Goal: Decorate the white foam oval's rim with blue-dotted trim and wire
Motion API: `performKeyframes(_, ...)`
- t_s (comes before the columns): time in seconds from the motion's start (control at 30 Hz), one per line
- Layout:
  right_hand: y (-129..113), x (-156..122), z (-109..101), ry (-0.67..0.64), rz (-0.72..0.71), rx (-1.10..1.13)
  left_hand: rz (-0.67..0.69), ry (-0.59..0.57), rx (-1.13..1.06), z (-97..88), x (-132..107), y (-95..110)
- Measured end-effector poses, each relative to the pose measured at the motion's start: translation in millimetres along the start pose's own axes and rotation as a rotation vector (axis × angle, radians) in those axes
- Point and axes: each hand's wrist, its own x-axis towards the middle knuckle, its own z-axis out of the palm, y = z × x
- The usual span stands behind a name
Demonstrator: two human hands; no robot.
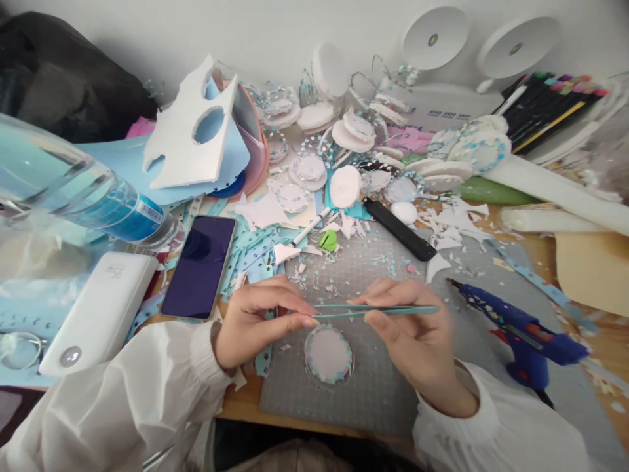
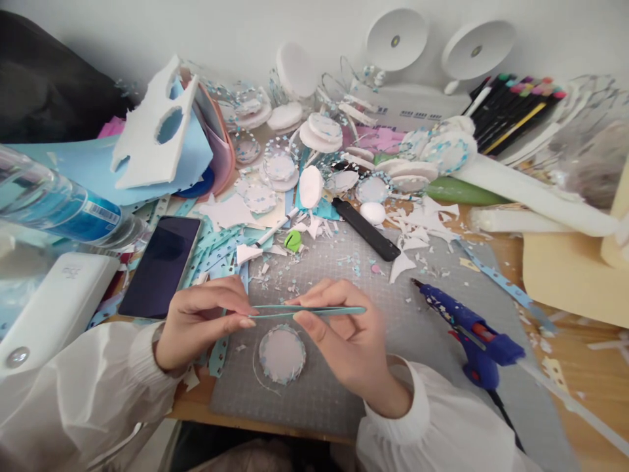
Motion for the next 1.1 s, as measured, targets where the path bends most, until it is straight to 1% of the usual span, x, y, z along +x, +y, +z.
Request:
performKeyframes(0.1,1,0,1,0.03,0.016,-0.046,-0.011,-0.003,0.012,0.6,2,2)
performKeyframes(0.3,9,-3,2,0.127,0.114,-0.074,-0.031,-0.025,0.046,0.7,3,1)
performKeyframes(0.4,10,-3,2,0.156,0.111,-0.063,-0.04,-0.027,0.052,0.4,2,0)
performKeyframes(0.6,12,-4,4,0.174,0.113,-0.046,-0.066,0.004,0.049,0.0,1,-2)
performKeyframes(0.73,11,-2,2,0.198,0.086,-0.073,-0.099,0.043,0.031,0.3,3,-2)
performKeyframes(0.83,7,5,-8,0.216,0.046,-0.091,-0.109,0.076,0.013,0.3,4,-3)
performKeyframes(0.97,2,14,-22,0.192,0.049,-0.08,-0.16,0.094,-0.052,0.1,5,-5)
performKeyframes(1.03,2,14,-22,0.169,0.019,-0.095,-0.208,0.084,-0.095,0.3,4,-5)
performKeyframes(1.1,2,12,-17,0.129,-0.041,-0.117,-0.256,0.075,-0.122,0.9,4,-5)
